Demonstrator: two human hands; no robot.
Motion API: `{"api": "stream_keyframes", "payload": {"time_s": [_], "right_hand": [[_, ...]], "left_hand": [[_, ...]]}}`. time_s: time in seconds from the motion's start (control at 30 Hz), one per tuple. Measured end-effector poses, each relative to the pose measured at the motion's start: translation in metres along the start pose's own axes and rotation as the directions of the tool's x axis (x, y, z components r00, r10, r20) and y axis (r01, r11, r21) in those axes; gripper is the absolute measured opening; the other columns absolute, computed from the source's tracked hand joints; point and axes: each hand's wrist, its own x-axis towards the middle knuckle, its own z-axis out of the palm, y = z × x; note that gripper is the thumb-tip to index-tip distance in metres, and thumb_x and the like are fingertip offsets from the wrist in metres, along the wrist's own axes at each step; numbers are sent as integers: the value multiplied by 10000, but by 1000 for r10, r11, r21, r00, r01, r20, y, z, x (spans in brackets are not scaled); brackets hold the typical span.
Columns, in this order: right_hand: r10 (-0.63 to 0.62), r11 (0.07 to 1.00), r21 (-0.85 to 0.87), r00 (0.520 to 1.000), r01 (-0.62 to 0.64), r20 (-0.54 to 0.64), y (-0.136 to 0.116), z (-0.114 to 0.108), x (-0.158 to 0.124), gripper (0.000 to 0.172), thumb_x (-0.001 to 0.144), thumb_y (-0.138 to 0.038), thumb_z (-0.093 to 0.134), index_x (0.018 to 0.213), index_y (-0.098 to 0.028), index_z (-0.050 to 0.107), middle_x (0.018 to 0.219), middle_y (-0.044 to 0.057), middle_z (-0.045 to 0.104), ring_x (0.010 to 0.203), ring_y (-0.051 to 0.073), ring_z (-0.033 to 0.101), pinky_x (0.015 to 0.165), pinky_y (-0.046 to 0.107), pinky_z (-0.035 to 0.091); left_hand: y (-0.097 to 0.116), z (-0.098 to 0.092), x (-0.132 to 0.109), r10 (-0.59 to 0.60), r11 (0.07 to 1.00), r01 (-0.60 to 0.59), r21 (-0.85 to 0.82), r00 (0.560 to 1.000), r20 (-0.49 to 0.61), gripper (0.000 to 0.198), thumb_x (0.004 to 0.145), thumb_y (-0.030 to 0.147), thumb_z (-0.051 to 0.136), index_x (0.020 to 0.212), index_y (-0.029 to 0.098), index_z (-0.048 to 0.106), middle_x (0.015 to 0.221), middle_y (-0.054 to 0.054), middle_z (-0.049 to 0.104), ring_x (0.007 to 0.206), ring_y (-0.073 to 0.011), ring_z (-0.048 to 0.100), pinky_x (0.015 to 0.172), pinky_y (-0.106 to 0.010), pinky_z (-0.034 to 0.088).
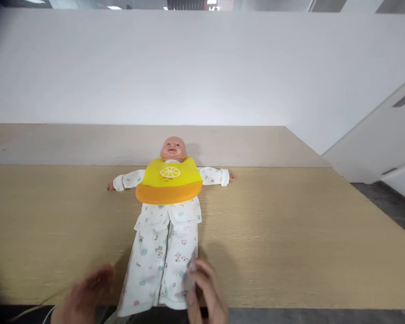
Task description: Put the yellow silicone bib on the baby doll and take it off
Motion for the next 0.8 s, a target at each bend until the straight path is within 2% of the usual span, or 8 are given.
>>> {"api": "stream_keyframes", "payload": {"time_s": [0.07, 0.13, 0.2, 0.33, 0.43, 0.57, 0.7, 0.8], "right_hand": [[191, 980, 40, 978, -195, 77, -2, -4, 16, 317, 937, -331, 526, 1215, -227, 639, 1332, 100, 585, 1245, 249, 556, 1015, 361, 508], [343, 932, 80, 931, -354, 126, 0, -6, 39, 430, 933, -425, 532, 1298, -209, 598, 1381, 104, 550, 1294, 258, 510, 1086, 411, 440], [430, 882, 150, 893, -447, 133, 6, -2, 68, 502, 911, -502, 538, 1295, -185, 602, 1368, 111, 560, 1288, 268, 514, 1117, 448, 398], [458, 797, 335, 864, -503, 207, 24, 17, 130, 481, 862, -521, 591, 1202, -188, 664, 1302, 88, 615, 1262, 274, 534, 1132, 454, 366], [552, 637, 489, 795, -596, 251, 33, 36, 168, 352, 800, -452, 651, 1042, -206, 717, 1188, 63, 683, 1161, 268, 610, 1038, 399, 469], [545, 577, 536, 779, -616, 308, 31, 59, 201, 346, 834, -386, 563, 1080, -176, 685, 1176, 71, 685, 1112, 264, 635, 946, 379, 524], [525, 496, 616, 776, -612, 349, 25, 71, 222, 343, 872, -368, 507, 1147, -208, 634, 1240, 54, 652, 1099, 224, 637, 885, 341, 543], [503, 530, 628, 808, -570, 308, 30, 75, 231, 305, 841, -317, 550, 1110, -192, 623, 1189, 61, 669, 1019, 208, 654, 844, 337, 544]], "left_hand": [[6, 8, 31, -160, 951, 163, -262, 987, 30, 465, 921, 536, 398, 927, 196, 716, 973, -90, 766, 928, -276, 718, 851, -407, 607], [20, 24, 64, -343, 767, 341, -543, 934, 101, 474, 890, 550, 437, 906, 170, 719, 1024, -107, 755, 1063, -284, 671, 1045, -451, 492], [36, 42, 95, -383, 633, 424, -647, 899, 215, 426, 890, 502, 488, 980, 155, 719, 1134, -105, 725, 1176, -264, 613, 1152, -424, 369], [58, 67, 153, -347, 379, 597, -707, 800, 490, 480, 942, 476, 420, 982, 90, 703, 1156, -168, 702, 1197, -259, 597, 1120, -368, 399], [65, 76, 183, -345, 238, 667, -706, 737, 581, 437, 972, 412, 388, 1043, 84, 668, 1076, -165, 721, 1154, -225, 625, 1043, -304, 461], [69, 87, 204, -252, 170, 656, -735, 750, 611, 508, 952, 479, 397, 1195, 93, 619, 1075, -148, 728, 1177, -266, 610, 1019, -334, 472], [72, 104, 218, -131, 185, 647, -740, 762, 634, 573, 965, 513, 316, 1289, 113, 569, 1127, -123, 724, 1209, -304, 588, 1057, -407, 435], [71, 114, 230, -122, 228, 660, -716, 749, 651, 591, 986, 512, 262, 1320, 112, 542, 1134, -118, 724, 1207, -291, 592, 1070, -404, 422]]}}
